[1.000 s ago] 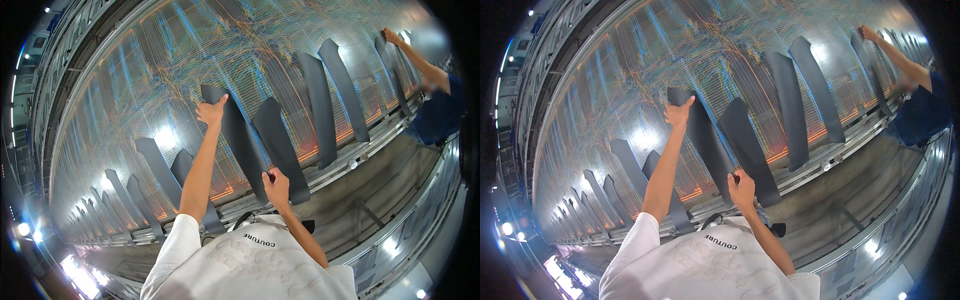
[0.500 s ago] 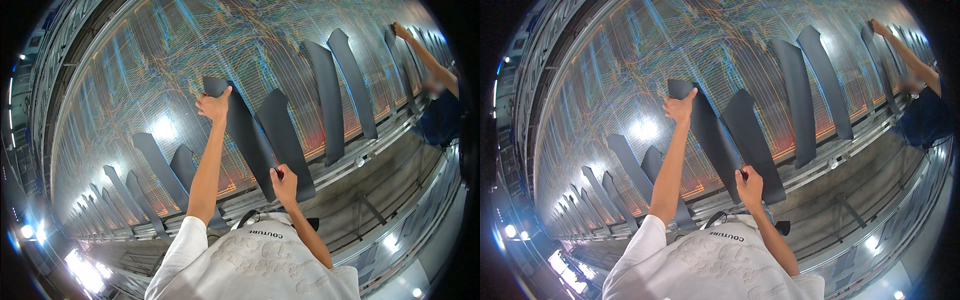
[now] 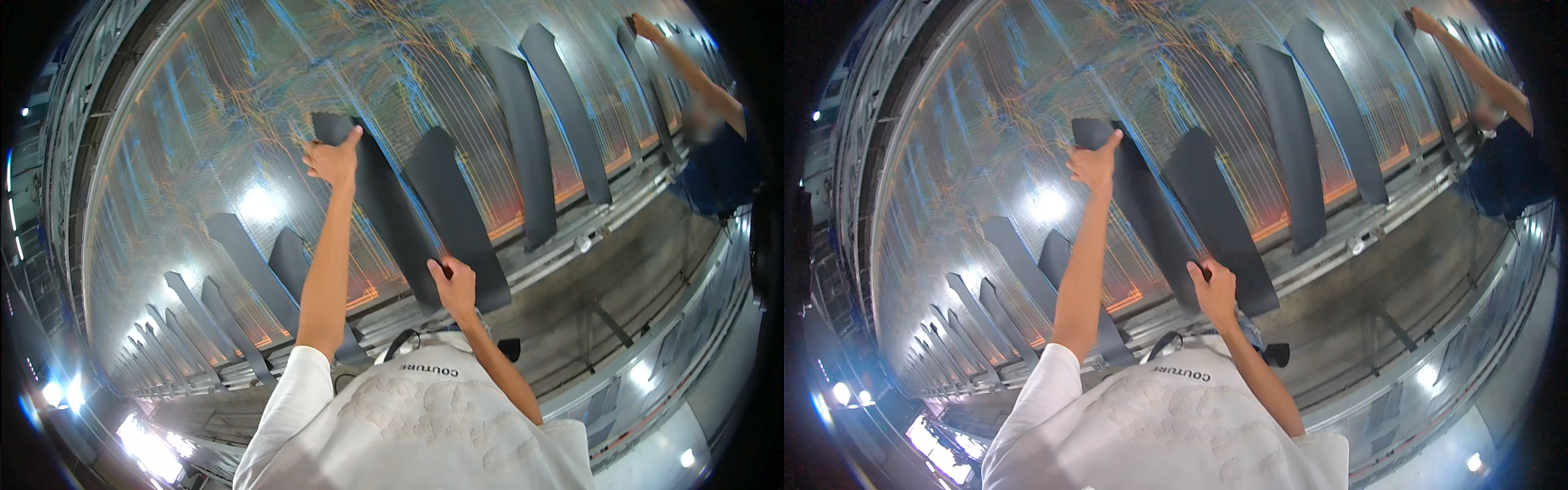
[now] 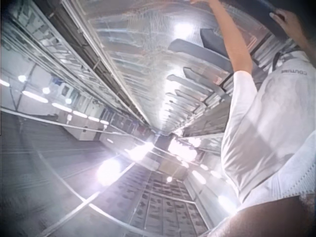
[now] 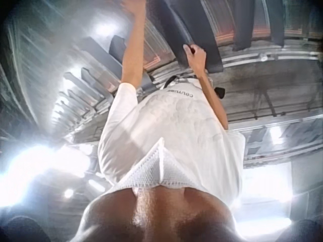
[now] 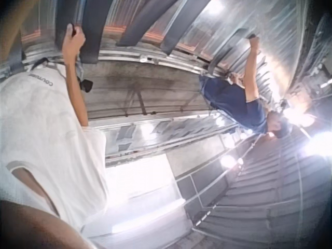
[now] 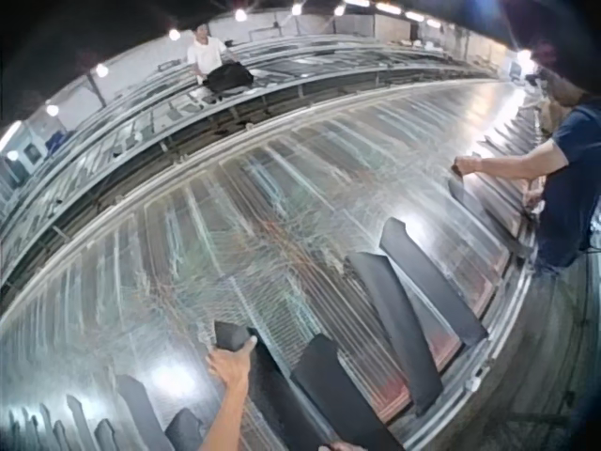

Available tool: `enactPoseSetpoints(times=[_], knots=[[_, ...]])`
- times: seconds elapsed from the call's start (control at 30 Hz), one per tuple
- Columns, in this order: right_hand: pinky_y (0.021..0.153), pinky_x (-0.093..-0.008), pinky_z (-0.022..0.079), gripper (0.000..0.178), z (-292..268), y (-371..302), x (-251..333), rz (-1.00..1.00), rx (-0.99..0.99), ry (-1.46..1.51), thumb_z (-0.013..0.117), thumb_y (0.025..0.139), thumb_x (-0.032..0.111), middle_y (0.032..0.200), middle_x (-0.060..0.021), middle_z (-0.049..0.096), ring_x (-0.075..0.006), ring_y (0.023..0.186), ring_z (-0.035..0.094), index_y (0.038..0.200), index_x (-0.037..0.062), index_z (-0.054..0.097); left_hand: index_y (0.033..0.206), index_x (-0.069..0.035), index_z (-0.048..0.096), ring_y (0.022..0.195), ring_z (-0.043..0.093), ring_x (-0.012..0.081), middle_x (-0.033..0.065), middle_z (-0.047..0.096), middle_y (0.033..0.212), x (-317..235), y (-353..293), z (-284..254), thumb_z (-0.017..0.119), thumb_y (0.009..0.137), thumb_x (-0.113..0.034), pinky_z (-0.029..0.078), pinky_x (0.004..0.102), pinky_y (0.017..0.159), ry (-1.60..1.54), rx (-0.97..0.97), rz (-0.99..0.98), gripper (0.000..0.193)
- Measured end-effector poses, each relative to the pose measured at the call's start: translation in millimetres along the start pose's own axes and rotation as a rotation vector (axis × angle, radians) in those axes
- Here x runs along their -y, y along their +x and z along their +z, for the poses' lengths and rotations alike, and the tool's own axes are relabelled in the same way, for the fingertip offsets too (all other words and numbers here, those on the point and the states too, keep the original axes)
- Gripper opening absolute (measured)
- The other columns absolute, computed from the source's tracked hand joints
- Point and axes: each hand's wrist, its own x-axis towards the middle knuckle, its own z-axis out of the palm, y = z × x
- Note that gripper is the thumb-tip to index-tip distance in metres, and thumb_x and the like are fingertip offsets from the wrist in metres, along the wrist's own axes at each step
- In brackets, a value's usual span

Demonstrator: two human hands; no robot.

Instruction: The person attaches long, dark, flexible strips to a curved, illuminated grid structure. They align and press the strips into place along the grid, working alongside two other people who perform the same task on adjacent sections.

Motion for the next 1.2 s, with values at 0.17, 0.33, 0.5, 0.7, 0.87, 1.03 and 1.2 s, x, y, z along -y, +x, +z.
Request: enactPoseSetpoints(times=[0.17, 0.33, 0.5, 0.7, 0.87, 1.03, 1.2], knots=[[0.056, -0.0358, 0.043, 0.035, 8.1, -11.7, -36.0, 0.060, -0.080, 0.086, 0.073, 0.091, 0.029, 0.061, -0.0108, 0.058, -0.0168, 0.054, 0.049, 0.079, -0.0038, 0.066, 0.117, 0.012, 0.061, 0.125, 0.046, 0.0405, 0.0183, 0.060, 0.126, 0.9, 4.6, 0.5, 0.092, 0.056, -0.059, 0.033, 0.0588, 0.105, 0.049, 0.026, -0.018, 0.099], [0.048, -0.0327, 0.035, 0.039, 4.0, -11.4, -36.1, 0.088, -0.097, 0.049, 0.074, 0.091, 0.030, 0.054, -0.0035, 0.048, -0.0093, 0.051, 0.040, 0.074, -0.0041, 0.064, 0.112, 0.009, 0.068, 0.126, 0.044, 0.0384, 0.0144, 0.058, 0.129, 0.3, 8.4, 1.0, 0.091, 0.055, -0.061, 0.033, 0.0575, 0.104, 0.070, 0.060, -0.013, 0.093], [0.051, -0.0342, 0.041, 0.039, 10.8, -6.8, -41.8, 0.131, -0.113, 0.024, 0.074, 0.089, 0.029, 0.053, -0.0085, 0.054, -0.0123, 0.049, 0.047, 0.072, -0.0046, 0.065, 0.114, 0.008, 0.069, 0.127, 0.043, 0.0385, 0.0144, 0.058, 0.131, -0.5, 11.1, 0.4, 0.090, 0.056, -0.063, 0.032, 0.0580, 0.105, 0.095, 0.079, -0.009, 0.094], [0.052, -0.0348, 0.043, 0.038, 10.7, -7.8, -39.5, 0.172, -0.126, 0.037, 0.073, 0.090, 0.029, 0.054, -0.0095, 0.056, -0.0147, 0.049, 0.051, 0.073, -0.0047, 0.066, 0.115, 0.006, 0.070, 0.130, 0.042, 0.0383, 0.0133, 0.057, 0.134, 0.2, 11.2, 2.8, 0.090, 0.057, -0.063, 0.032, 0.0584, 0.107, 0.149, 0.050, -0.011, 0.092], [0.054, -0.0370, 0.045, 0.038, 10.7, -6.0, -41.7, 0.198, -0.116, 0.035, 0.073, 0.089, 0.030, 0.054, -0.0110, 0.058, -0.0195, 0.049, 0.056, 0.072, -0.0039, 0.066, 0.115, 0.006, 0.070, 0.131, 0.042, 0.0383, 0.0139, 0.055, 0.137, -1.4, 10.7, -0.2, 0.089, 0.057, -0.063, 0.032, 0.0583, 0.107, 0.105, 0.106, -0.018, 0.093], [0.058, -0.0407, 0.048, 0.036, 10.7, -3.6, -43.8, 0.208, -0.094, -0.002, 0.073, 0.088, 0.029, 0.055, -0.0142, 0.060, -0.0272, 0.051, 0.062, 0.071, -0.0028, 0.067, 0.115, 0.007, 0.070, 0.131, 0.042, 0.0390, 0.0154, 0.054, 0.139, 0.4, 10.9, 0.4, 0.089, 0.056, -0.063, 0.031, 0.0591, 0.108, 0.092, 0.100, -0.015, 0.094], [0.058, -0.0402, 0.048, 0.036, 11.6, -2.8, -45.1, 0.218, -0.096, 0.021, 0.074, 0.087, 0.029, 0.055, -0.0142, 0.060, -0.0270, 0.051, 0.062, 0.071, -0.0030, 0.067, 0.115, 0.009, 0.068, 0.131, 0.041, 0.0398, 0.0164, 0.053, 0.140, -2.7, 9.6, -1.8, 0.089, 0.056, -0.062, 0.031, 0.0586, 0.108, 0.090, 0.124, -0.019, 0.095]])
